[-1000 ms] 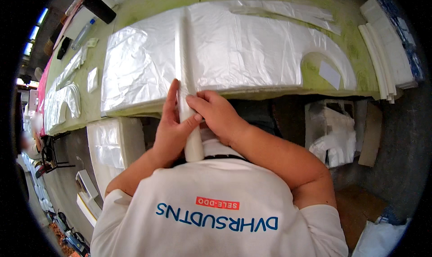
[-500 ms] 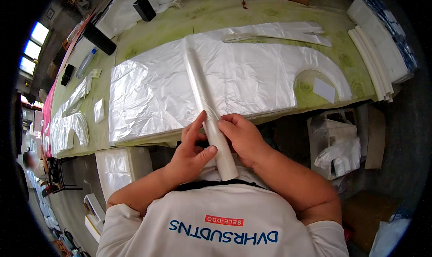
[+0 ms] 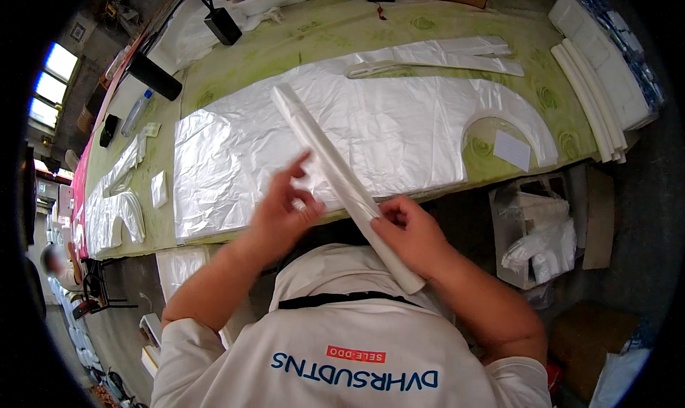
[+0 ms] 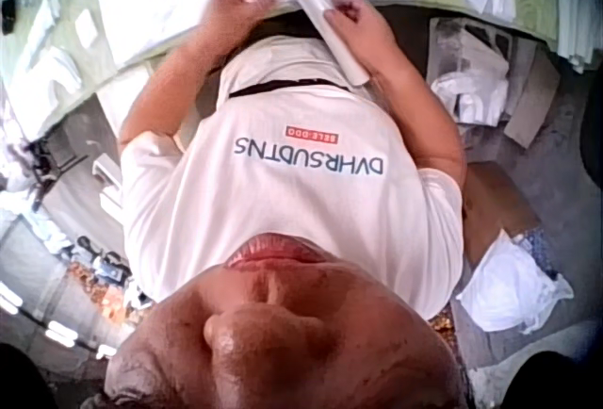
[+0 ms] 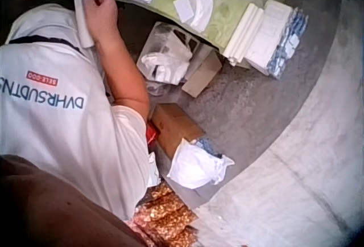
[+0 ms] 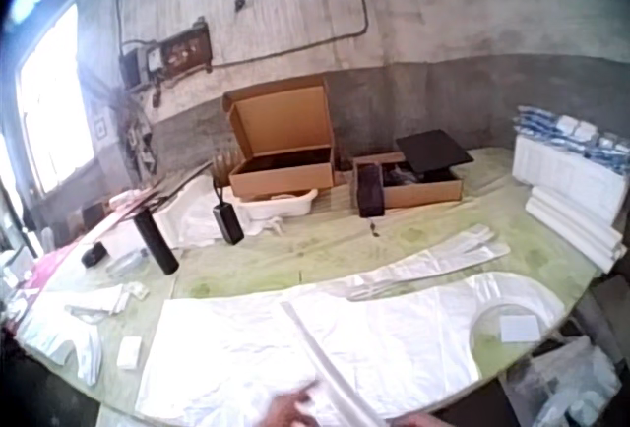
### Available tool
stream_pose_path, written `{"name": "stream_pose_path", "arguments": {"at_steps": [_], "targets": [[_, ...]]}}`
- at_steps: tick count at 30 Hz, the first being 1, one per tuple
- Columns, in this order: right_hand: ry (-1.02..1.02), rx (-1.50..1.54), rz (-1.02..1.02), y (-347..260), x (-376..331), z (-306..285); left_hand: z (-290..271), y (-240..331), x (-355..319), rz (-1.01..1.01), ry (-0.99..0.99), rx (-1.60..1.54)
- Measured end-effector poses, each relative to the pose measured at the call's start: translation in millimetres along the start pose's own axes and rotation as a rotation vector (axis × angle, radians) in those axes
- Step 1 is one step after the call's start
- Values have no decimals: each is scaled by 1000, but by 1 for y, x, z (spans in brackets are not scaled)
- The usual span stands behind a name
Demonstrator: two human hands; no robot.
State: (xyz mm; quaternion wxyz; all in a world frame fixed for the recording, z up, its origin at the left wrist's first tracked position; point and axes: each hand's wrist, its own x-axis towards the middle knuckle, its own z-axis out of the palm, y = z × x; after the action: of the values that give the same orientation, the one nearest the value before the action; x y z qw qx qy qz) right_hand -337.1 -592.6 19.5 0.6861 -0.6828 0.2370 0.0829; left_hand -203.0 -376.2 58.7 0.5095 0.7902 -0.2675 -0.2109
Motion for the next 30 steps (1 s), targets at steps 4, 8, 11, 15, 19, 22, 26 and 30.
{"name": "stream_pose_path", "arguments": {"at_steps": [4, 8, 11, 15, 19, 22, 26, 30], "targets": [[5, -95, -67, 7, -18, -17, -54, -12, 67, -152, 345, -40], [-2, -99, -117, 18, -26, -26, -82, -8, 108, -351, 176, 13], [-6, -99, -130, 21, -31, -28, -97, -15, 129, -428, 5, 32], [-9, -75, -142, 25, -32, -30, -105, -5, 140, -484, -168, 75], [-19, -90, -161, 27, -29, -33, -111, -2, 148, -521, -279, 117], [-27, -103, -156, 25, -27, -34, -116, -4, 154, -554, -337, 129], [-34, -93, -148, 25, -26, -35, -115, -14, 157, -538, -355, 45], [-24, -105, -146, 24, -27, -35, -112, -13, 157, -483, -298, -39]]}}
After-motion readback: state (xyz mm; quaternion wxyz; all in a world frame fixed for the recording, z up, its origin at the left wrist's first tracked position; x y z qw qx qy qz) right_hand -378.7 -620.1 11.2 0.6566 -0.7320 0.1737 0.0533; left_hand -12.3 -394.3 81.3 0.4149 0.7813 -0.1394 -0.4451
